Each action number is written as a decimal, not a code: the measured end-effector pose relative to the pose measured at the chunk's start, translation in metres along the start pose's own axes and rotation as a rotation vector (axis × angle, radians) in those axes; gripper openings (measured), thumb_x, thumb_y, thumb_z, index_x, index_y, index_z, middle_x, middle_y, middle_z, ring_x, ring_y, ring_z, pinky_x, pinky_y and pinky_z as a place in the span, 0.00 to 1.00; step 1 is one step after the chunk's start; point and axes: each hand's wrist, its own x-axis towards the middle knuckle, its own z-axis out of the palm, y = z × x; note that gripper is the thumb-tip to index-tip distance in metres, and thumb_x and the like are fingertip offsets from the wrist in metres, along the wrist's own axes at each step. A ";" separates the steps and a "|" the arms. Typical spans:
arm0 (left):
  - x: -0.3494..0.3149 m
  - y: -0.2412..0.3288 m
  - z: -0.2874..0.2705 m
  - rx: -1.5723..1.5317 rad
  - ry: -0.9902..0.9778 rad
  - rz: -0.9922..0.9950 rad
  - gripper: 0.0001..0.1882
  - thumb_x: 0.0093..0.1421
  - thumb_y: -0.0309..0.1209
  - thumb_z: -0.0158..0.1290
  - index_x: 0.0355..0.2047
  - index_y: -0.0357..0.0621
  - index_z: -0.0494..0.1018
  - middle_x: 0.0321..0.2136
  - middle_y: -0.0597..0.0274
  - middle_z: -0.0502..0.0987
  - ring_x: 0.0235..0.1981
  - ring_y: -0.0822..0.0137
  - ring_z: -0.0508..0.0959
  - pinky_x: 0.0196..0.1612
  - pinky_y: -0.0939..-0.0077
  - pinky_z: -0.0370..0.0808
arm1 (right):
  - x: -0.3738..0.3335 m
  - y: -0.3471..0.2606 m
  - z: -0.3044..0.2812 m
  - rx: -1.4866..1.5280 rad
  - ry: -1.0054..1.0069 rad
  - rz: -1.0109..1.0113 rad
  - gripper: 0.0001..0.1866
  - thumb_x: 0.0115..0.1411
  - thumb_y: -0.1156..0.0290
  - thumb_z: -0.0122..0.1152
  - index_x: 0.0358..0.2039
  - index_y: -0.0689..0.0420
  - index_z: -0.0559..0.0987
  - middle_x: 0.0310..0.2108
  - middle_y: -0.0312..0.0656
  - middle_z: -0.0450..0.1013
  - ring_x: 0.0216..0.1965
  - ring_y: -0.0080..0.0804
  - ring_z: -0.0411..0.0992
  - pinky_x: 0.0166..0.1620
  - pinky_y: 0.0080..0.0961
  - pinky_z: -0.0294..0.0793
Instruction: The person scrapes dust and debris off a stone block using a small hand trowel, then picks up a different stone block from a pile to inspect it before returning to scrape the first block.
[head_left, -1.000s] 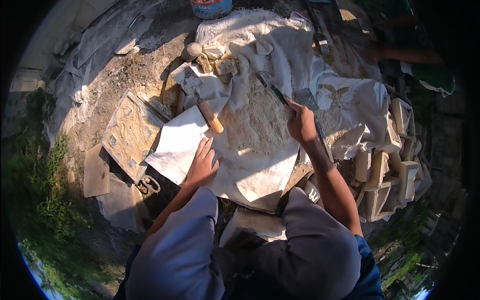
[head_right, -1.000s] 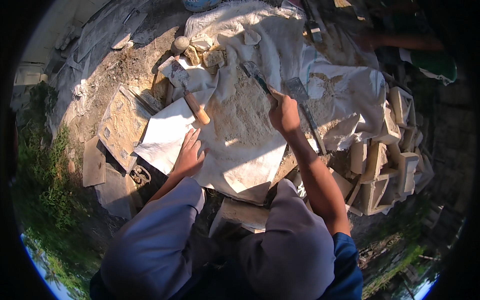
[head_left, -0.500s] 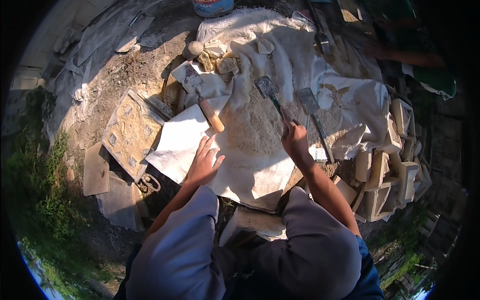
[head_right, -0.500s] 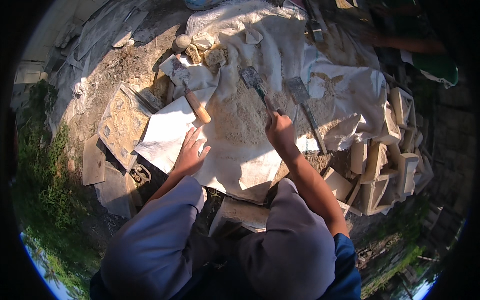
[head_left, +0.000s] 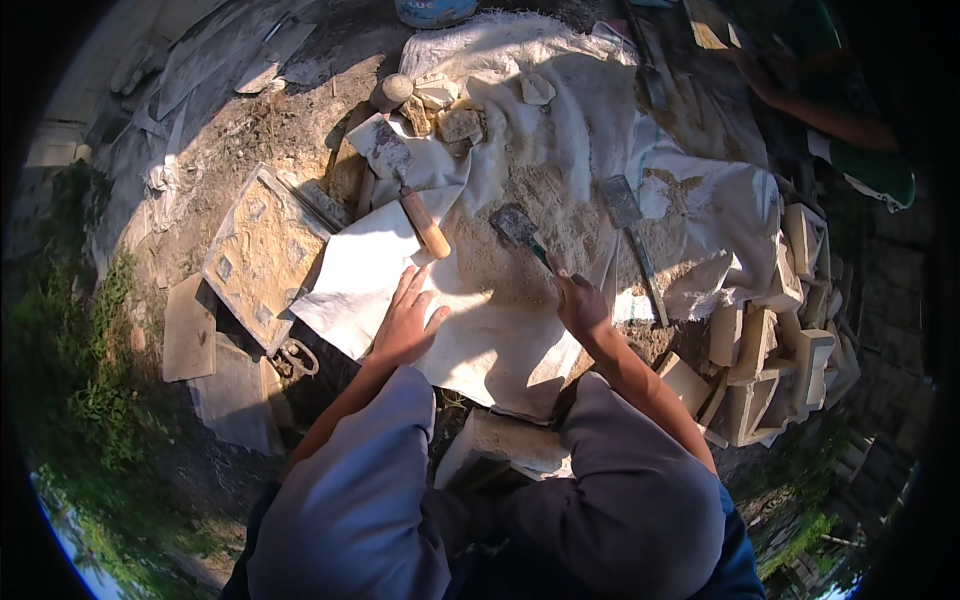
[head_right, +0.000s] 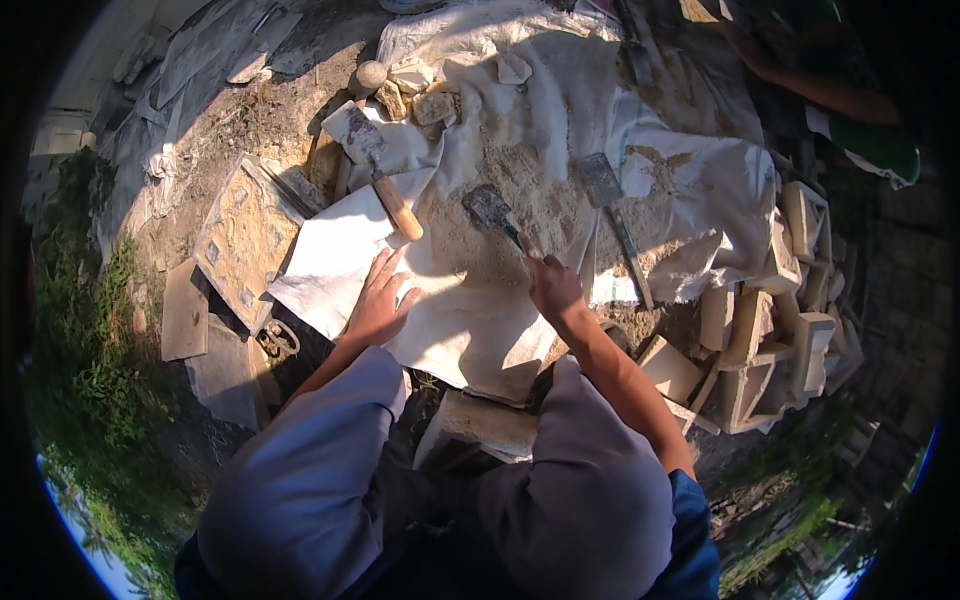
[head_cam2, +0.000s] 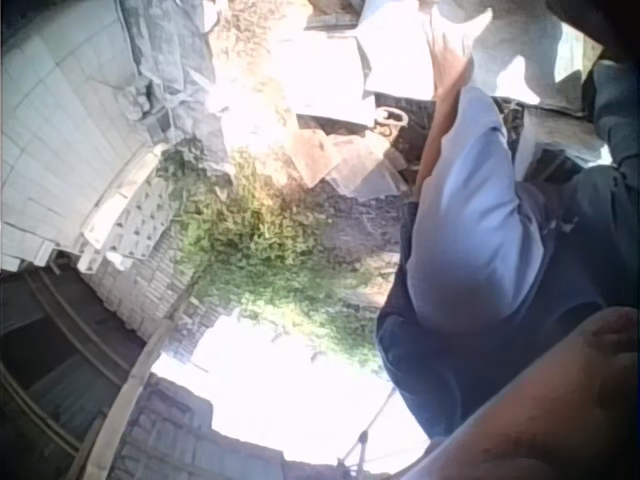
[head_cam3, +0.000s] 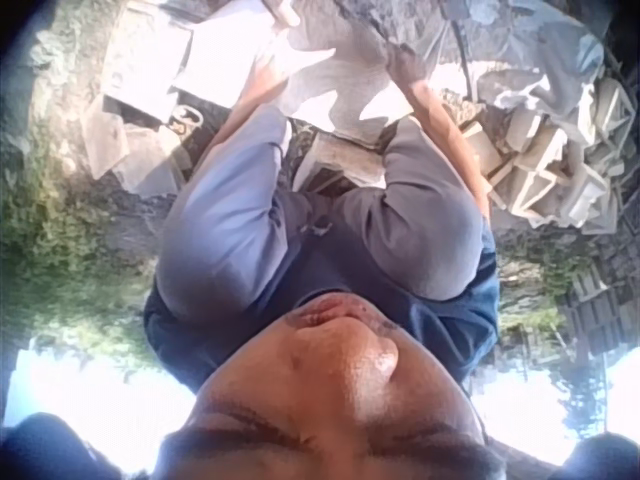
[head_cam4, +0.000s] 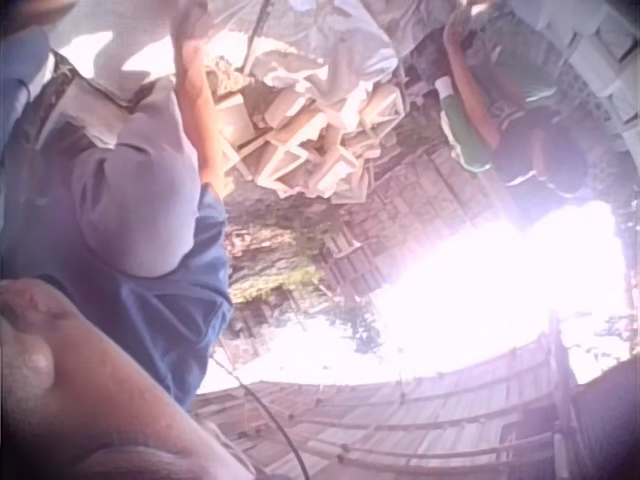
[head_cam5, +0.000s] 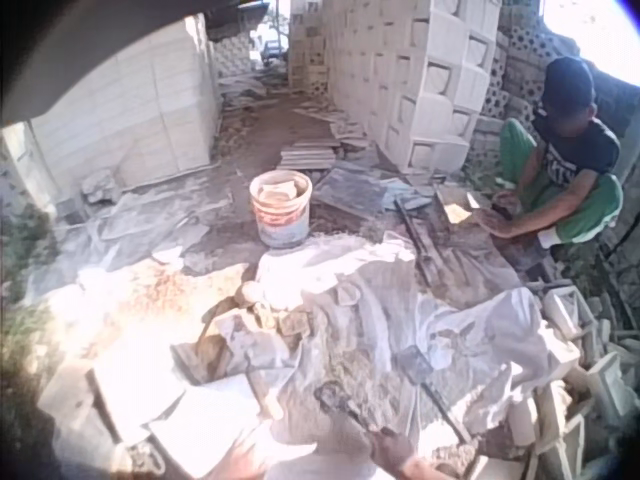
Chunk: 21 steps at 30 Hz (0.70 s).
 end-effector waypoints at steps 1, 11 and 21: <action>-0.001 -0.001 0.000 0.001 -0.001 0.006 0.25 0.67 0.43 0.49 0.50 0.30 0.74 0.68 0.38 0.56 0.72 0.44 0.49 0.72 0.56 0.50 | 0.004 -0.001 0.002 0.023 0.046 0.003 0.25 0.64 0.73 0.58 0.62 0.49 0.73 0.25 0.53 0.75 0.24 0.50 0.73 0.30 0.42 0.72; 0.002 0.003 -0.001 -0.010 0.004 0.011 0.25 0.67 0.43 0.50 0.50 0.30 0.74 0.67 0.37 0.58 0.72 0.43 0.50 0.72 0.55 0.50 | -0.002 -0.008 -0.013 0.059 0.026 0.034 0.20 0.64 0.78 0.55 0.58 0.56 0.76 0.29 0.58 0.77 0.27 0.57 0.76 0.31 0.41 0.74; -0.007 0.004 -0.008 -0.048 0.026 -0.032 0.23 0.67 0.42 0.50 0.49 0.31 0.75 0.66 0.38 0.59 0.72 0.45 0.50 0.73 0.54 0.46 | 0.020 -0.035 -0.041 0.344 0.045 0.133 0.19 0.65 0.72 0.59 0.56 0.52 0.78 0.23 0.55 0.74 0.23 0.50 0.74 0.28 0.36 0.71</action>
